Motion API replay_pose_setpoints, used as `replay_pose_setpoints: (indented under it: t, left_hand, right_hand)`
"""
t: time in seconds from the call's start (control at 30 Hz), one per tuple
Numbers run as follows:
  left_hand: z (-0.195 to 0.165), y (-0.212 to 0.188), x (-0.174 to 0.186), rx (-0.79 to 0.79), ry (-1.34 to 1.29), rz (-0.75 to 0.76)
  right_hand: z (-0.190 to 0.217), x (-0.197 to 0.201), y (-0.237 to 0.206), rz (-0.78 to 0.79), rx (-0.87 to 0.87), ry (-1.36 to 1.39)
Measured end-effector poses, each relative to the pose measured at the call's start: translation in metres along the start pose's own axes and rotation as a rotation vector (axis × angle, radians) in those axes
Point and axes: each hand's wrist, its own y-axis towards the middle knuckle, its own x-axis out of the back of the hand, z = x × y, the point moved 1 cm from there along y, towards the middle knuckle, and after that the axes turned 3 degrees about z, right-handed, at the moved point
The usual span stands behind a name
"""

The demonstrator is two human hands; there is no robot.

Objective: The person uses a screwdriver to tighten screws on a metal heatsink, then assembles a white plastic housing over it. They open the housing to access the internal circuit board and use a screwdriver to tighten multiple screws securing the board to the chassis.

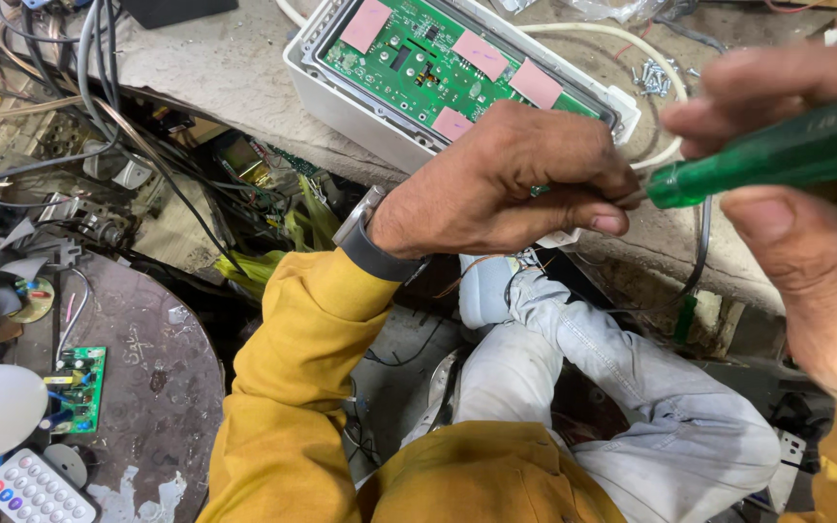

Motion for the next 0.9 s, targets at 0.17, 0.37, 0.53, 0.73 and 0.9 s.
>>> replay_pose_setpoints:
  t: [0.17,0.37,0.53,0.73,0.9]
  left_hand:
    - [0.009,-0.002,0.001,-0.002,0.058,0.028]
    - [0.008,-0.003,0.003,-0.013,0.006,0.032]
    - [0.010,-0.002,0.002,0.030,0.005,0.069]
    - [0.010,-0.001,0.007,0.046,0.016,0.091]
    - [0.006,0.001,0.009,0.045,0.028,0.106]
  right_hand:
    - [0.001,-0.012,0.008,-0.136,-0.106,-0.220]
    - [-0.040,0.010,-0.017,-0.037,0.028,0.177]
    - [-0.088,0.013,-0.010,-0.004,-0.298,-0.079]
    - [-0.038,0.002,0.004,-0.008,-0.069,0.145]
    - [-0.017,-0.009,0.014,-0.100,-0.195,-0.234]
